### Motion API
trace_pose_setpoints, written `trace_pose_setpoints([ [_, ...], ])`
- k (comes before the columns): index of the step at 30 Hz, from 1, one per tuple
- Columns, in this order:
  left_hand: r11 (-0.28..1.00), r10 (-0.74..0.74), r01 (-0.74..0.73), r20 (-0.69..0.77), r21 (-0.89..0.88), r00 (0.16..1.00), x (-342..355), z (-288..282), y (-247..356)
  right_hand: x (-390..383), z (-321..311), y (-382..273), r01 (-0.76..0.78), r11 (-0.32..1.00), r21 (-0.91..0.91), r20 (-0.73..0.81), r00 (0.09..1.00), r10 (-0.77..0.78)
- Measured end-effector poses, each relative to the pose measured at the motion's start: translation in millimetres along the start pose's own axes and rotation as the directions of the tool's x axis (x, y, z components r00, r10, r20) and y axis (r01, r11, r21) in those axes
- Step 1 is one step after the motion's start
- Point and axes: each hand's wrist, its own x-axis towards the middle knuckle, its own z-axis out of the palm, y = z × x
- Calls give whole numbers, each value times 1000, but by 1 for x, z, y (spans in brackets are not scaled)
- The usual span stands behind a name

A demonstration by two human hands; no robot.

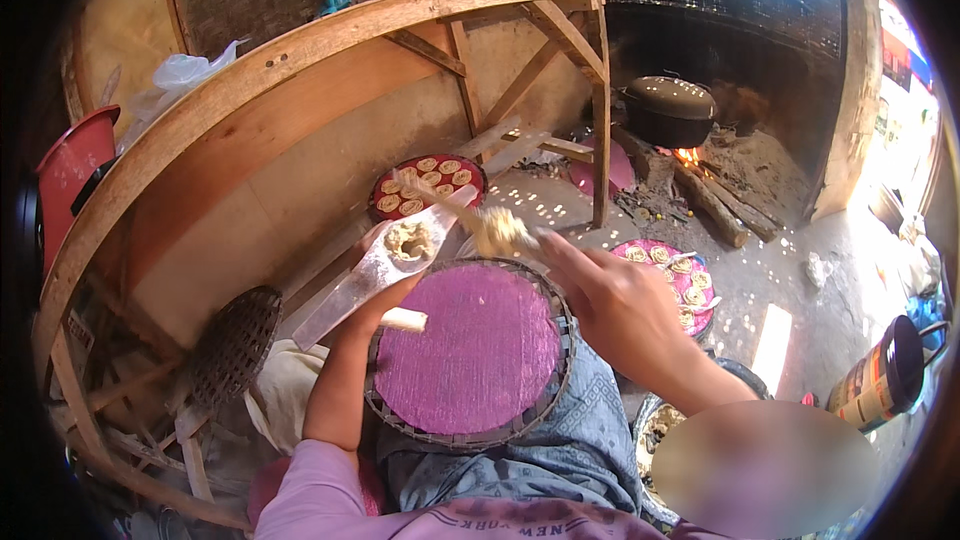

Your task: The person scoops dough from a bowl and extrudes it through a handheld press onto a woven tray, forming spiral noodles. They repeat this process, filling the tray with multiple noodle spirals.

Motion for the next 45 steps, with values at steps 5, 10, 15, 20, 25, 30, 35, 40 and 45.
trace_pose_setpoints([
  [5,997,-66,64,-59,-47,996,3,27,15,9,88,-24,-51,910,412,-88,992,95],
  [10,939,-332,333,-31,81,943,0,15,-13,-25,68,-19,-370,749,549,407,902,147],
  [15,999,-3,5,-46,46,999,5,27,-3,-18,68,-1,-414,764,495,318,904,284],
  [20,990,-138,138,-3,7,990,22,51,-1,-40,72,-6,-506,546,668,402,863,307],
  [25,934,-318,319,31,-159,948,23,21,-15,-106,-10,49,-703,481,524,548,710,442],
  [30,571,-644,286,-204,-770,737,9,-52,-27,-233,-5,134,-639,696,-327,502,507,701],
  [35,-57,-553,-41,-3,-998,833,0,-52,-38,-295,69,149,-565,420,-710,548,-68,834],
  [40,-597,-361,26,298,-802,884,-17,10,-5,-163,80,92,-702,337,627,616,712,338],
  [45,-820,-257,86,499,-565,827,-42,70,21,-77,117,-8,-583,-812,-25,688,579,-437],
])
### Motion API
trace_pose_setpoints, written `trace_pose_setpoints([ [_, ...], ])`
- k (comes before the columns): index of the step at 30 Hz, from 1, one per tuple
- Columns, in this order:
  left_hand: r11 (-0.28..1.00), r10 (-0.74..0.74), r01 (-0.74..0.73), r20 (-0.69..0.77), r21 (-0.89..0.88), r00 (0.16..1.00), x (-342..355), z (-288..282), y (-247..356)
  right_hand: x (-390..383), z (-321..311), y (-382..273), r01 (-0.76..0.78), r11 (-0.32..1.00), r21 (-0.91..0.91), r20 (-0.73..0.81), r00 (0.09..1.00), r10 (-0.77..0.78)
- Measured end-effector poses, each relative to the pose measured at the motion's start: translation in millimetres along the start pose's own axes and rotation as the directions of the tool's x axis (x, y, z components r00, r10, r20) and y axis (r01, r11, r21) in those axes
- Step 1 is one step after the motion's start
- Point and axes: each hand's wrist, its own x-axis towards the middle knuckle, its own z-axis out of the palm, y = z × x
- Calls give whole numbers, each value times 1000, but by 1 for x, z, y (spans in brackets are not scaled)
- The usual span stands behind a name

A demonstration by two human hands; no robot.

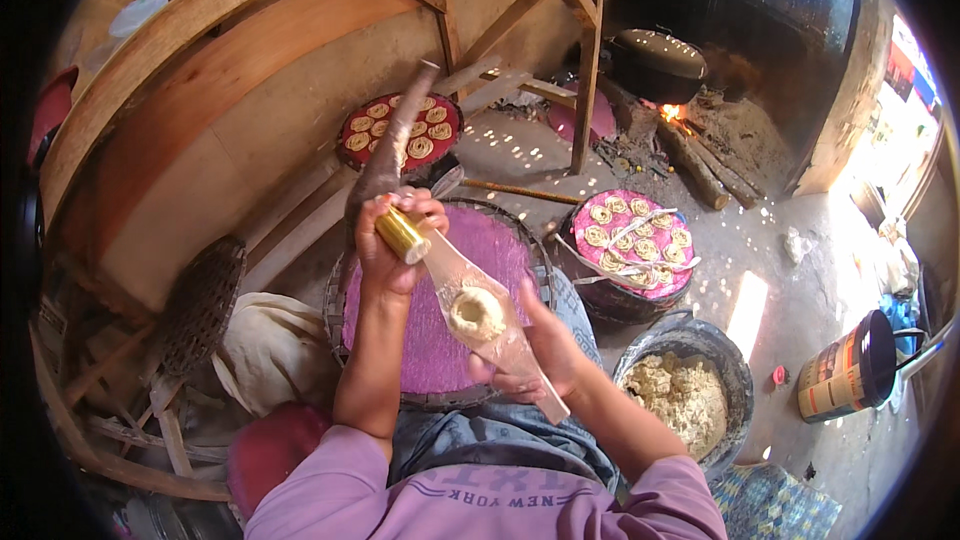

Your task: The person scoops dough from a bowl and extrudes it through a handheld press onto a woven tray, forming spiral noodles. They repeat this process, filling the tray with multiple noodle spirals.

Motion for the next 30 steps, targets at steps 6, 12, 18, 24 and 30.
trace_pose_setpoints([
  [6,-413,472,-32,244,910,847,-59,-33,34,-9,16,-20,213,746,-631,-350,780,-518],
  [12,-760,14,-131,217,637,976,-100,12,11,3,40,-39,39,-256,-966,233,563,-793],
  [18,-412,-216,203,-311,889,926,-89,47,15,13,61,-43,-26,-782,-622,513,741,-433],
  [24,16,-344,90,-80,996,936,-108,12,-12,21,78,-22,-270,-685,-676,-28,939,-342],
  [30,-60,-303,-3,-15,998,953,-110,32,32,28,94,-63,-347,136,-928,-334,936,107],
])
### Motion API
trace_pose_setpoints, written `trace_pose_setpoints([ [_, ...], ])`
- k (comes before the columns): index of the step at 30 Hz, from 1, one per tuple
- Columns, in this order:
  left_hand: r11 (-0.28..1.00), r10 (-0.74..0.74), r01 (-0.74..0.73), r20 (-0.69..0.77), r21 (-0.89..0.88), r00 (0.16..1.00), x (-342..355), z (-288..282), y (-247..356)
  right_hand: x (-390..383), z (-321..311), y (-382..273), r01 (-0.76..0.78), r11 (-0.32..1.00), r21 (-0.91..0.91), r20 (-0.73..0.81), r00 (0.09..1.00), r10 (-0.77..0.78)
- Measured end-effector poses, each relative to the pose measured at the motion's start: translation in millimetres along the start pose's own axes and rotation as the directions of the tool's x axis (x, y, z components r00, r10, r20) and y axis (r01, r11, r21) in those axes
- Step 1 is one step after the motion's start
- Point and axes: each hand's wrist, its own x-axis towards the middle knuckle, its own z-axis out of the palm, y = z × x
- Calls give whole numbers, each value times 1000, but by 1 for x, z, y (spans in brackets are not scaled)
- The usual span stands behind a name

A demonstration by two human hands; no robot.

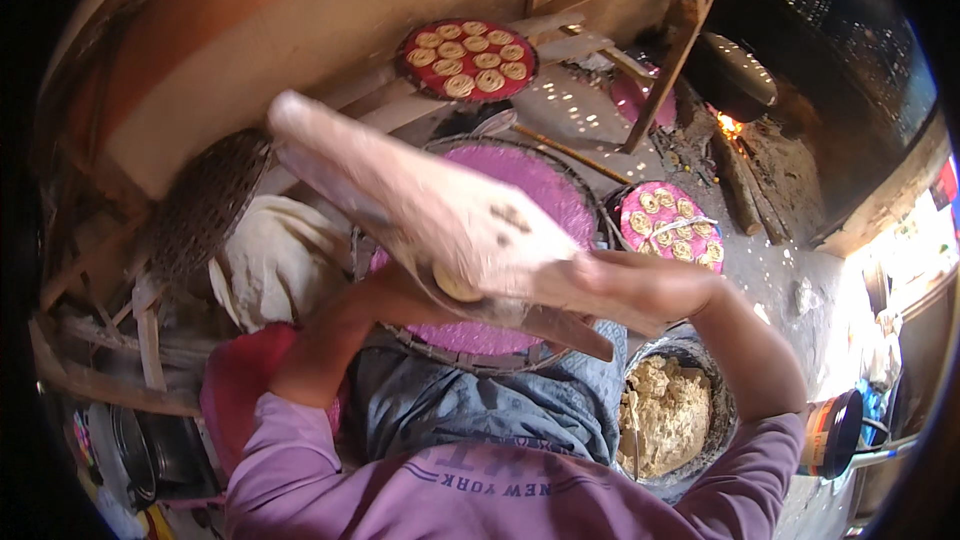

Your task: The person scoops dough from a bowl and extrudes it through a handheld press onto a woven tray, forming spiral noodles. They repeat this process, filling the tray with multiple noodle spirals.

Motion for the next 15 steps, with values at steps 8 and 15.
trace_pose_setpoints([
  [8,91,360,-609,-544,-788,758,-13,-127,-2,56,-13,-2,-183,921,345,214,970,113],
  [15,55,275,-808,-769,-587,577,-25,-142,-143,132,-13,-19,-302,952,-49,-25,953,301],
])
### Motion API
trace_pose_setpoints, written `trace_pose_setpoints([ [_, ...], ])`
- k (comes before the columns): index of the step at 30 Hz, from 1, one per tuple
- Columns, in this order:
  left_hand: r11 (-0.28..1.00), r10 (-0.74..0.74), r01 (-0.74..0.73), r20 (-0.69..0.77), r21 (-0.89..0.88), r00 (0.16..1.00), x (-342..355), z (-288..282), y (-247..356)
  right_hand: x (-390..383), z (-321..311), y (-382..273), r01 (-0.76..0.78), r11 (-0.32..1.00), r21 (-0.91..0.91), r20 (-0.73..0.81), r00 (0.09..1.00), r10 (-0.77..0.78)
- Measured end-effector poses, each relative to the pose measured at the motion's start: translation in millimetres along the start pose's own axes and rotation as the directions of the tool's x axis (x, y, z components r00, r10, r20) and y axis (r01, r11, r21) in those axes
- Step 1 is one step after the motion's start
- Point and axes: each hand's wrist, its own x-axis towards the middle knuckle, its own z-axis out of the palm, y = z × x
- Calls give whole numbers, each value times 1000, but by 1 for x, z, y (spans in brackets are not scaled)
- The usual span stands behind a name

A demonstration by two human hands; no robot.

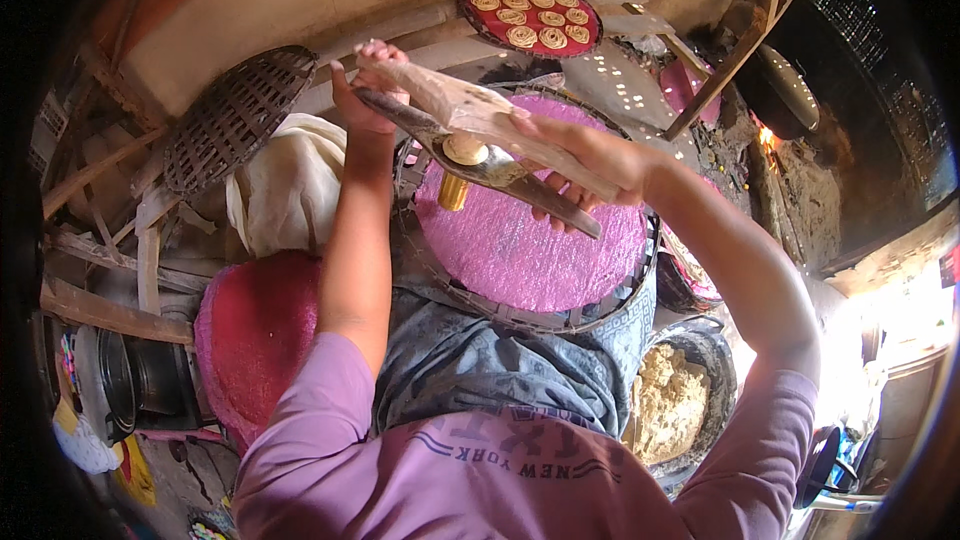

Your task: The person scoops dough from a bowl and extrudes it through a handheld press onto a woven tray, forming spiral noodles. They repeat this process, filling the tray with multiple noodle spirals.

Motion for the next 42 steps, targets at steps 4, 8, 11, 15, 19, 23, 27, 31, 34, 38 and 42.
trace_pose_setpoints([
  [4,982,23,-33,-59,-185,998,-13,-31,9,16,7,-18,11,981,-192,-46,999,-20],
  [8,993,119,-118,-71,20,990,0,-18,38,18,20,-26,91,963,-253,-30,994,-102],
  [11,995,46,-52,-66,-87,997,-3,-1,40,1,26,-26,107,974,-202,-15,994,-112],
  [15,995,91,-93,-65,-28,994,-3,12,20,-18,18,-38,-5,953,-302,-121,992,-33],
  [19,997,54,-54,-12,-60,998,14,23,32,-7,20,-39,107,928,-355,-120,980,-159],
  [23,999,42,-42,-109,6,993,4,26,42,-6,27,-20,133,972,-193,-48,988,-145],
  [27,992,38,-61,-198,-111,979,-14,10,9,-15,13,-7,87,974,-210,-101,989,-110],
  [31,975,48,-93,-216,-201,975,-15,-4,-6,-8,-5,8,77,992,-95,-2,997,-77],
  [34,969,62,-101,-178,-224,982,-14,-7,-1,17,-7,30,127,936,329,174,966,-192],
  [38,957,137,-172,-156,-234,978,-22,-12,2,73,8,63,126,665,736,290,829,-478],
  [42,897,156,-239,-241,-372,958,-29,-20,3,103,11,80,-25,522,853,283,862,-421],
])
